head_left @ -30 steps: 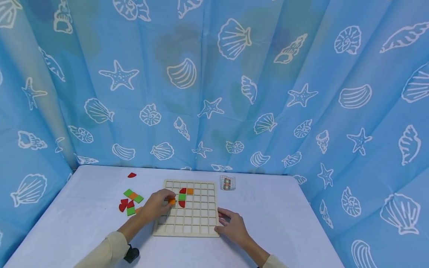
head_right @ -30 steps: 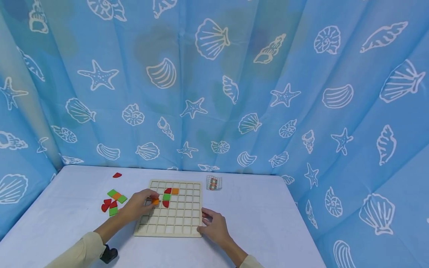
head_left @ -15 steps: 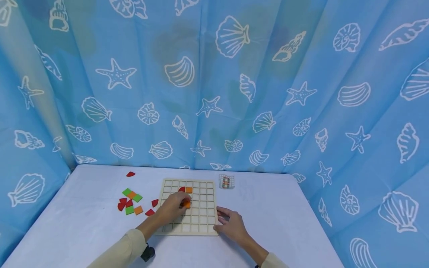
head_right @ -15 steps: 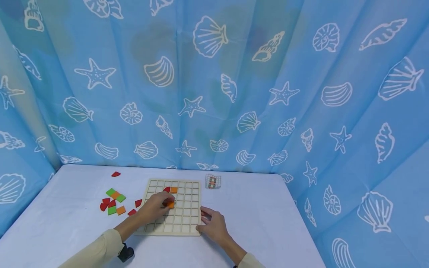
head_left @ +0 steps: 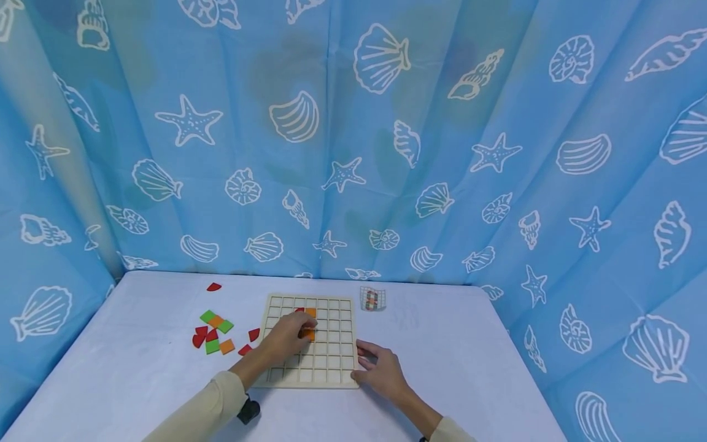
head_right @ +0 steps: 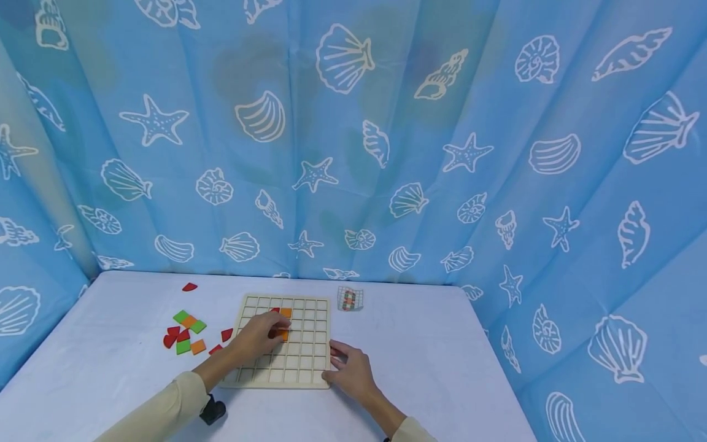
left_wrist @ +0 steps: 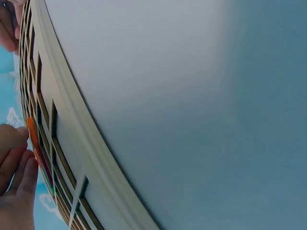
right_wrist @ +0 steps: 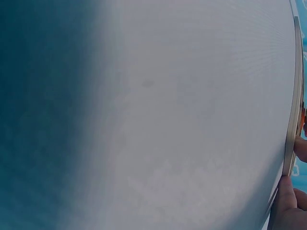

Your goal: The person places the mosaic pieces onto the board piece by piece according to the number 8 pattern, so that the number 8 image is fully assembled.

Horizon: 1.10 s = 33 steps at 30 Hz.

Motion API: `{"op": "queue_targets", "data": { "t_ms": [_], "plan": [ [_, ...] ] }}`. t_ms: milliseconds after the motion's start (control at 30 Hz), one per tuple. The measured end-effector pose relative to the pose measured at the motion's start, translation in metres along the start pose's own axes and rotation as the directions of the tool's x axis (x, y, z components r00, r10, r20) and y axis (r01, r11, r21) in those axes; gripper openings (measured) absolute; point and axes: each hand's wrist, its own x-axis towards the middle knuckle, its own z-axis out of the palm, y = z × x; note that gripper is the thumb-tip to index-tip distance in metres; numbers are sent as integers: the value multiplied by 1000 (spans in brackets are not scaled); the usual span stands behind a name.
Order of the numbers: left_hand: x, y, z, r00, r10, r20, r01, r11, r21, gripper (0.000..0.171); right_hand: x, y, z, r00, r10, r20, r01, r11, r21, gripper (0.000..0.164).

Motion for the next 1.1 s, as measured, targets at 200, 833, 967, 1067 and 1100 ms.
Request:
{"op": "queue_targets", "data": {
  "t_ms": [200,833,967,1067,1100],
  "plan": [
    [2,0,2,1000,8,3,-8,1000,15,29,-1,0,1,1000,-11,6,11,1000,22,66],
    [-21,-17,-20,991,-51,-122,50,999,-9,32,-3,-3,0,1000,-15,9,15,999,31,68],
    [-29,-32,-32,981,-146,-126,150,988,28,36,-2,-1,1,1000,-8,0,8,1000,11,67],
    [-36,-44,-40,975,-173,-143,180,983,44,38,-2,0,1,1000,-9,-5,9,1000,-5,67],
    [-38,-47,-42,972,-183,-150,191,981,42,38,-2,-1,1,1000,-6,-5,6,1000,-5,67]
  ]
}}
